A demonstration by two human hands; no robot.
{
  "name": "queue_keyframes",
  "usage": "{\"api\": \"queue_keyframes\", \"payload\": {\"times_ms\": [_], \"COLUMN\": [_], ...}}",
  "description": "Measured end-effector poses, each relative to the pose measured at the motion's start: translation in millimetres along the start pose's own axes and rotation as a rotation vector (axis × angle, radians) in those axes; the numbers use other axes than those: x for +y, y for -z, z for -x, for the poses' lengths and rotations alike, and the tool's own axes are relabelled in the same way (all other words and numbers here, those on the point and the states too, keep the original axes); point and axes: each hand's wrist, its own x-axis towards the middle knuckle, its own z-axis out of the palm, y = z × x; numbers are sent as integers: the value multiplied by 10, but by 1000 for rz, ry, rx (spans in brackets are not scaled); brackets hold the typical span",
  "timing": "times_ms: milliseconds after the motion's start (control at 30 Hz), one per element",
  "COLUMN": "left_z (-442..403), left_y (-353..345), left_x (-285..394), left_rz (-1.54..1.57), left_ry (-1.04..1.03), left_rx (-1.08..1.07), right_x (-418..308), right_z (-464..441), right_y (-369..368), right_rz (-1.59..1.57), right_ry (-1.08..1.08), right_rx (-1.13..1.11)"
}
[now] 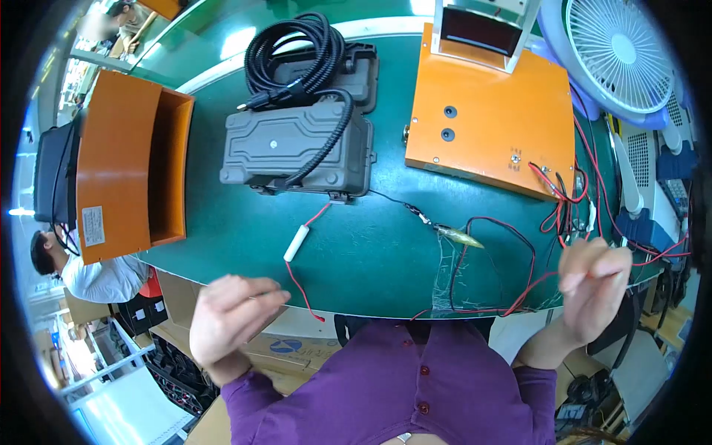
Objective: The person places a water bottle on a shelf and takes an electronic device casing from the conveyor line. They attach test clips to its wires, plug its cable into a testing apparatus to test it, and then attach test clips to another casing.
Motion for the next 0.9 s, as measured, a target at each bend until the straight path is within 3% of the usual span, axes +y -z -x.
{"api": "queue_keyframes", "payload": {"times_ms": [67, 100, 167, 267, 300, 367, 433, 533, 633, 667, 767, 900], "left_z": [193, 272, 320, 217, 166, 222, 321, 605, 672, 713, 703, 591], "left_y": [-126, -231, -338, -383, -360, -306, -303, -648, -953, -1007, -1012, -830], "left_x": [115, 157, 216, 279, 281, 244, 181, 44, -39, -61, -82, 109], "left_rz": [-133, -109, -33, -5, -51, -117, -198, -274, -582, -585, -428, 288], "left_ry": [117, 161, 186, 106, 58, 62, 82, 107, -162, -149, -243, -187], "left_rx": [-219, -236, -219, -29, -4, -21, -126, -168, 45, 45, 150, 334], "right_x": [-45, -29, 23, 40, 84, 37, -132, -65, -112, -103, -105, -90], "right_z": [85, 101, 103, -146, -211, -240, -174, -39, -74, -102, -122, -9], "right_y": [74, 83, -23, -400, -560, -665, -584, -419, -573, -654, -822, -885], "right_rz": [-32, -117, 19, 633, 762, 683, 577, 324, 331, 377, 345, 299], "right_ry": [-82, -113, -220, -250, -144, -128, -249, -246, -297, -242, -208, -341], "right_rx": [163, 183, 199, -259, -314, -350, -290, -187, -245, -307, -431, -415]}}
